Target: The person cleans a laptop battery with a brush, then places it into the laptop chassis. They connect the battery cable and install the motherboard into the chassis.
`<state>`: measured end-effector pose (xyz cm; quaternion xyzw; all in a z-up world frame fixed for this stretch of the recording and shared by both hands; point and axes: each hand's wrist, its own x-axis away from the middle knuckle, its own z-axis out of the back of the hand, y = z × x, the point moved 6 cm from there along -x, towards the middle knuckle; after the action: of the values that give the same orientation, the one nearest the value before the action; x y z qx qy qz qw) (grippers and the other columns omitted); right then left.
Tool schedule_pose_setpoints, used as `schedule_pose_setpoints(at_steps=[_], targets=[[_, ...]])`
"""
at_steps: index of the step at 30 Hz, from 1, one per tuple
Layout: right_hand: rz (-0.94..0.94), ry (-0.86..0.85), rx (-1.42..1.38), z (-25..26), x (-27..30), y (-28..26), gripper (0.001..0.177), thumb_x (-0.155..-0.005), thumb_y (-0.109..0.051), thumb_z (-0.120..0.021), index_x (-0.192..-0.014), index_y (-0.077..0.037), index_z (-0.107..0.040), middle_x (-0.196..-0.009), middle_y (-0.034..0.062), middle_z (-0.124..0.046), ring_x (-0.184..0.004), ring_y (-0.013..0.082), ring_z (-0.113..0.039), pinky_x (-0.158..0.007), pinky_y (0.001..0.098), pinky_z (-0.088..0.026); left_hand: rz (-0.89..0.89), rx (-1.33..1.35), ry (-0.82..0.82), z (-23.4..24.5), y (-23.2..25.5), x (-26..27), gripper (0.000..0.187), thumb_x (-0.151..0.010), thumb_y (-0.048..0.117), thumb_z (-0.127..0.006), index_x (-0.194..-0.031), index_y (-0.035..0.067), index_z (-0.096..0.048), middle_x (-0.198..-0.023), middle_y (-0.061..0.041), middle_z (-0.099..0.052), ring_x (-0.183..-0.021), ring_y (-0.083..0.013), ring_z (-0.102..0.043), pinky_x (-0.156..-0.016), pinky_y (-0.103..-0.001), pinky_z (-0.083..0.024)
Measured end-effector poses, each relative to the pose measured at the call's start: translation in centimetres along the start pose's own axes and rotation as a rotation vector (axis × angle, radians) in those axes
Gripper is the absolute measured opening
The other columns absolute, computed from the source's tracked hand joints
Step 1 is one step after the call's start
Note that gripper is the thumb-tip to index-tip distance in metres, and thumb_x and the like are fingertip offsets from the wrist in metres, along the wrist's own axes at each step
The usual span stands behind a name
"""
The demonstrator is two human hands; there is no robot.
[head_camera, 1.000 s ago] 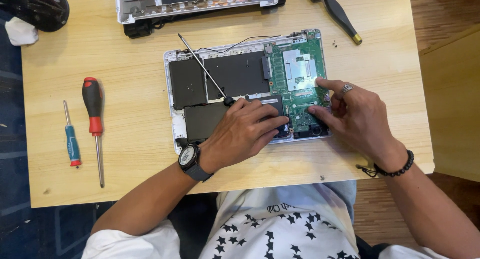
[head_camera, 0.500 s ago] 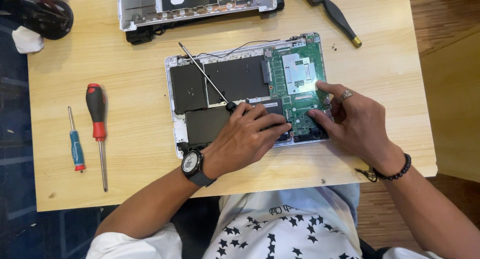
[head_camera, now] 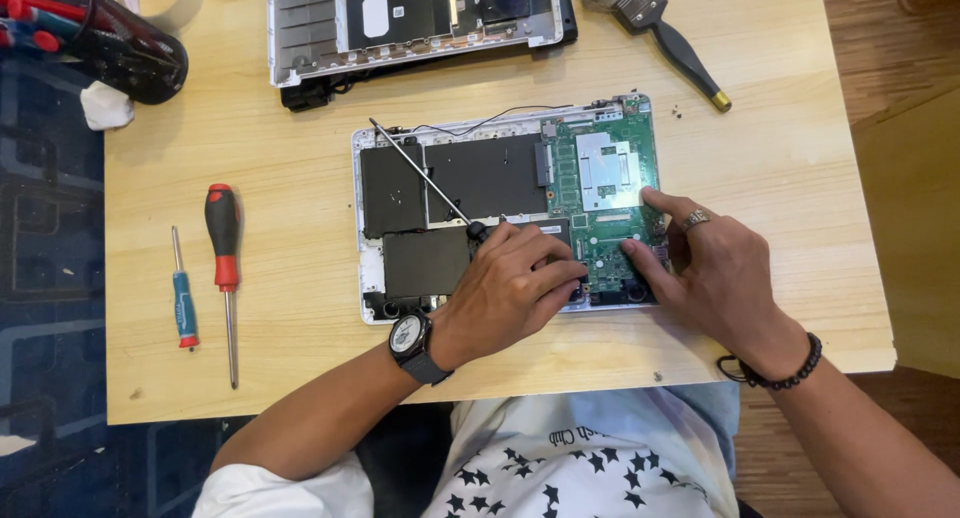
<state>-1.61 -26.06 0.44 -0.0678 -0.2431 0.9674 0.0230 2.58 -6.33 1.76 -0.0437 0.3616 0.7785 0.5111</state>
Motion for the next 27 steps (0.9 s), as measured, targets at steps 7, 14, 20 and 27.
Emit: schedule_pose_setpoints(at_steps=[7,14,20,27], targets=[[-0.007,0.02,-0.03,0.2,-0.1,-0.3,0.049,-0.092,-0.03,-0.077,-0.131,0.0,-0.071,-0.063,0.0137,-0.067,-0.059,0.0326,-0.068,-0.056,0.0409,-0.057,0.051,-0.041,-0.02,-0.1,0.4,-0.3,0.008,-0.091,0.011,-0.073,-0.098,0.009,-0.075,-0.094,-0.006,-0.066,-0.081,-0.022,-0.063,-0.076,-0.038,-0.047],[0.018,0.056,0.042,-0.3,0.1,0.1,0.049,-0.093,-0.032,-0.075,-0.133,-0.004,-0.071,-0.062,0.0104,-0.067,-0.06,0.0328,-0.067,-0.059,0.0418,-0.057,0.034,-0.058,-0.005,-0.7,0.4,-0.2,0.005,-0.094,0.008,-0.071,-0.096,0.007,-0.074,-0.09,-0.009,-0.065,-0.08,-0.0245,-0.063,-0.07,-0.037,-0.047],[0.046,0.051,0.032,-0.7,0.2,0.6,0.049,-0.094,-0.031,-0.076,-0.134,-0.004,-0.07,-0.064,0.0098,-0.066,-0.062,0.0338,-0.066,-0.059,0.0443,-0.057,0.005,-0.044,-0.058,-0.4,0.3,-0.4,0.009,-0.092,0.001,-0.067,-0.095,0.005,-0.075,-0.09,-0.01,-0.063,-0.08,-0.0265,-0.061,-0.069,-0.038,-0.046],[0.206,0.137,0.039,-1.1,1.0,1.0,0.05,-0.099,-0.03,-0.08,-0.139,-0.003,-0.066,-0.066,0.0003,-0.057,-0.061,0.0183,-0.056,-0.055,0.0342,-0.043,-0.065,-0.182,-0.065,-0.2,1.3,-0.3,0.018,-0.092,-0.014,-0.062,-0.098,0.002,-0.064,-0.092,-0.014,-0.059,-0.086,-0.0295,-0.056,-0.069,-0.04,-0.04]])
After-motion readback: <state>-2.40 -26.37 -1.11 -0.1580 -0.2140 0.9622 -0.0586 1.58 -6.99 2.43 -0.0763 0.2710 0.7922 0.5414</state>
